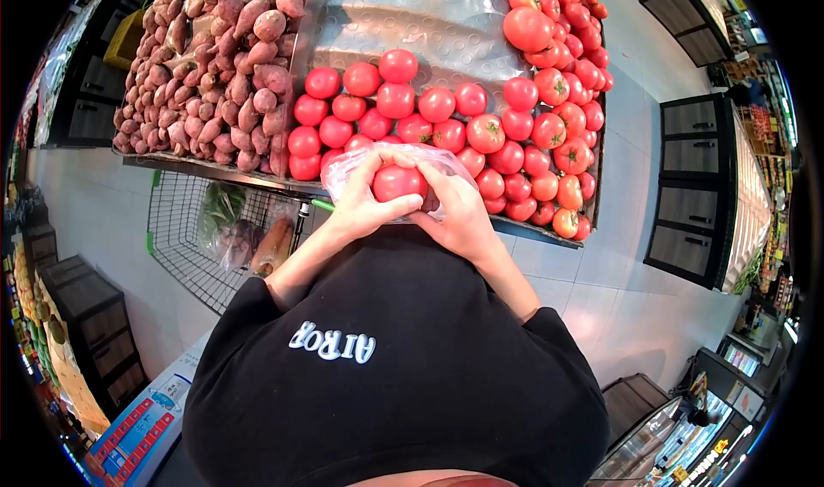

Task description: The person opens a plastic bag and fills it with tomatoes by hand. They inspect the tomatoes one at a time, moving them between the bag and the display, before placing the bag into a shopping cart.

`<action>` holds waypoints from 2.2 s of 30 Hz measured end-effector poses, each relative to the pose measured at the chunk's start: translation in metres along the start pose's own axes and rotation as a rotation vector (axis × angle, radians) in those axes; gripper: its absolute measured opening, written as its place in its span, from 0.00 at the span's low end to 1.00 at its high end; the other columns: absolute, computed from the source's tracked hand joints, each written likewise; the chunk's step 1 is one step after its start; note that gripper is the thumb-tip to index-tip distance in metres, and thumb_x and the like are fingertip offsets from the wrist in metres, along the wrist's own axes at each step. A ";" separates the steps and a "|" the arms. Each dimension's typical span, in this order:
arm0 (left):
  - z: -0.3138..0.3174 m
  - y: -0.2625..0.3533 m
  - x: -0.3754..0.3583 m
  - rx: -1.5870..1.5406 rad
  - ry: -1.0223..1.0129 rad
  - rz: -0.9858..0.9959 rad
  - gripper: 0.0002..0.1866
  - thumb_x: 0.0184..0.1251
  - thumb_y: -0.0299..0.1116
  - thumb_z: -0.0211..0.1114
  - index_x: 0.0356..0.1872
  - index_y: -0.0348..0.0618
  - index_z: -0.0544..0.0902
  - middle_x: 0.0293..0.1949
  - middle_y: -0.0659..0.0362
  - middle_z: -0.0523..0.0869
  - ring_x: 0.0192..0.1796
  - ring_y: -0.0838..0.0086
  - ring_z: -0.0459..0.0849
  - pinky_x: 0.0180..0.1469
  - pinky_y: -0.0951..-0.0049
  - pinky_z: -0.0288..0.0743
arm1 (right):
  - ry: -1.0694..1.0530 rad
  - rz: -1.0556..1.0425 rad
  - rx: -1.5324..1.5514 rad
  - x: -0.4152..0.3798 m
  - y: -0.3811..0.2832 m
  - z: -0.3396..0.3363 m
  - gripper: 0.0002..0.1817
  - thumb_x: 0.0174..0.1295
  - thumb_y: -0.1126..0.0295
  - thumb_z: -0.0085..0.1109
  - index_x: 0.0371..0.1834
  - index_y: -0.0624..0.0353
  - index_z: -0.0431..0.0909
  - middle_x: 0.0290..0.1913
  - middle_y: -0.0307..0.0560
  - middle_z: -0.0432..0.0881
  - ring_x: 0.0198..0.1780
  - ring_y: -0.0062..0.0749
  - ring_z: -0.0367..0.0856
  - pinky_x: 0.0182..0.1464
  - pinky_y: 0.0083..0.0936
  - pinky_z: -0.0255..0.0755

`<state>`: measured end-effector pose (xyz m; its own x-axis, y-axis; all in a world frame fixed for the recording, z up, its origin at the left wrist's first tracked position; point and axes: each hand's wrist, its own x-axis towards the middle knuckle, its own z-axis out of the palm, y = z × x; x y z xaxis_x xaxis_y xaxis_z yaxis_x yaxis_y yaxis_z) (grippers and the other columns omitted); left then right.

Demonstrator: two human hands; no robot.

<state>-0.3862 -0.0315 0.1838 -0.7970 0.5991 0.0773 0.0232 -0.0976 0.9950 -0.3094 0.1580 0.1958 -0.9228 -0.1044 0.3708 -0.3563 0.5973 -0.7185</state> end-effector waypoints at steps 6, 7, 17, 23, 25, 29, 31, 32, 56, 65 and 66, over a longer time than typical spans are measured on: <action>0.006 -0.004 -0.003 -0.191 0.059 -0.058 0.13 0.73 0.30 0.66 0.54 0.40 0.78 0.54 0.58 0.82 0.60 0.74 0.79 0.66 0.68 0.73 | -0.016 -0.033 -0.057 -0.002 0.000 0.002 0.42 0.51 0.69 0.79 0.73 0.63 0.73 0.43 0.54 0.85 0.43 0.51 0.85 0.50 0.43 0.77; 0.005 -0.007 -0.003 -0.205 0.065 -0.045 0.11 0.75 0.28 0.64 0.54 0.40 0.79 0.53 0.59 0.83 0.59 0.75 0.79 0.66 0.70 0.73 | -0.018 -0.038 -0.060 -0.002 0.001 0.003 0.42 0.51 0.69 0.79 0.73 0.63 0.73 0.42 0.54 0.85 0.42 0.51 0.84 0.49 0.43 0.77; 0.000 -0.003 -0.001 -0.428 0.236 -0.342 0.17 0.83 0.32 0.49 0.60 0.33 0.80 0.59 0.54 0.84 0.63 0.72 0.82 0.68 0.68 0.75 | -0.014 0.024 -0.011 -0.003 -0.003 0.006 0.42 0.48 0.67 0.83 0.70 0.60 0.75 0.50 0.53 0.84 0.50 0.50 0.85 0.54 0.40 0.79; 0.004 -0.002 0.000 -0.195 0.178 -0.261 0.19 0.87 0.30 0.48 0.68 0.33 0.79 0.65 0.53 0.82 0.67 0.72 0.80 0.71 0.70 0.73 | 0.075 0.068 0.120 0.001 0.002 0.009 0.44 0.49 0.66 0.85 0.71 0.60 0.73 0.62 0.53 0.80 0.64 0.46 0.81 0.65 0.37 0.76; 0.000 -0.006 0.002 -0.138 0.150 -0.211 0.17 0.86 0.30 0.51 0.66 0.34 0.80 0.62 0.54 0.84 0.62 0.73 0.84 0.65 0.71 0.78 | 0.083 0.139 0.372 0.001 0.009 0.012 0.41 0.52 0.66 0.83 0.70 0.61 0.73 0.64 0.52 0.79 0.63 0.45 0.81 0.64 0.38 0.77; -0.005 0.012 -0.001 -0.188 0.187 -0.355 0.15 0.85 0.32 0.56 0.54 0.35 0.88 0.45 0.58 0.91 0.45 0.74 0.90 0.49 0.71 0.85 | 0.092 0.485 1.114 -0.013 0.012 0.010 0.36 0.66 0.55 0.73 0.70 0.64 0.71 0.64 0.49 0.78 0.61 0.38 0.82 0.54 0.34 0.81; -0.007 0.005 -0.005 0.004 0.264 -0.263 0.19 0.86 0.37 0.56 0.44 0.33 0.90 0.36 0.59 0.91 0.39 0.76 0.89 0.45 0.72 0.82 | 0.033 0.559 1.357 -0.013 0.006 0.004 0.37 0.71 0.47 0.64 0.73 0.64 0.69 0.60 0.56 0.81 0.54 0.37 0.83 0.53 0.32 0.79; -0.010 -0.002 -0.008 0.100 0.301 -0.215 0.23 0.86 0.40 0.56 0.40 0.32 0.91 0.32 0.59 0.92 0.36 0.77 0.88 0.42 0.72 0.81 | 0.003 0.593 1.478 -0.014 0.004 0.002 0.38 0.73 0.43 0.59 0.74 0.64 0.68 0.58 0.59 0.82 0.50 0.36 0.83 0.52 0.31 0.77; 0.011 0.007 -0.004 -0.399 0.066 -0.226 0.17 0.83 0.39 0.61 0.57 0.33 0.83 0.46 0.51 0.89 0.36 0.72 0.91 0.34 0.74 0.87 | -0.168 0.683 1.474 -0.019 0.004 0.012 0.38 0.76 0.38 0.44 0.68 0.66 0.70 0.46 0.59 0.85 0.37 0.39 0.83 0.38 0.29 0.75; -0.014 -0.007 -0.007 -0.194 0.402 -0.123 0.12 0.85 0.35 0.58 0.51 0.36 0.84 0.39 0.62 0.88 0.42 0.85 0.81 0.53 0.82 0.73 | 0.150 0.635 1.305 -0.006 0.028 0.000 0.38 0.72 0.46 0.62 0.72 0.66 0.67 0.54 0.54 0.84 0.46 0.32 0.84 0.44 0.26 0.78; -0.013 -0.007 -0.008 -0.152 0.417 -0.108 0.10 0.84 0.33 0.59 0.52 0.36 0.84 0.41 0.63 0.88 0.44 0.84 0.81 0.54 0.81 0.73 | 0.334 0.719 1.215 0.002 0.028 -0.002 0.37 0.70 0.54 0.69 0.73 0.64 0.66 0.58 0.49 0.83 0.51 0.32 0.86 0.47 0.28 0.81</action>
<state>-0.3873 -0.0459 0.1757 -0.9655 0.2445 -0.0895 -0.1375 -0.1867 0.9727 -0.3207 0.1760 0.1772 -0.9361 0.2096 -0.2825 0.1014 -0.6081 -0.7873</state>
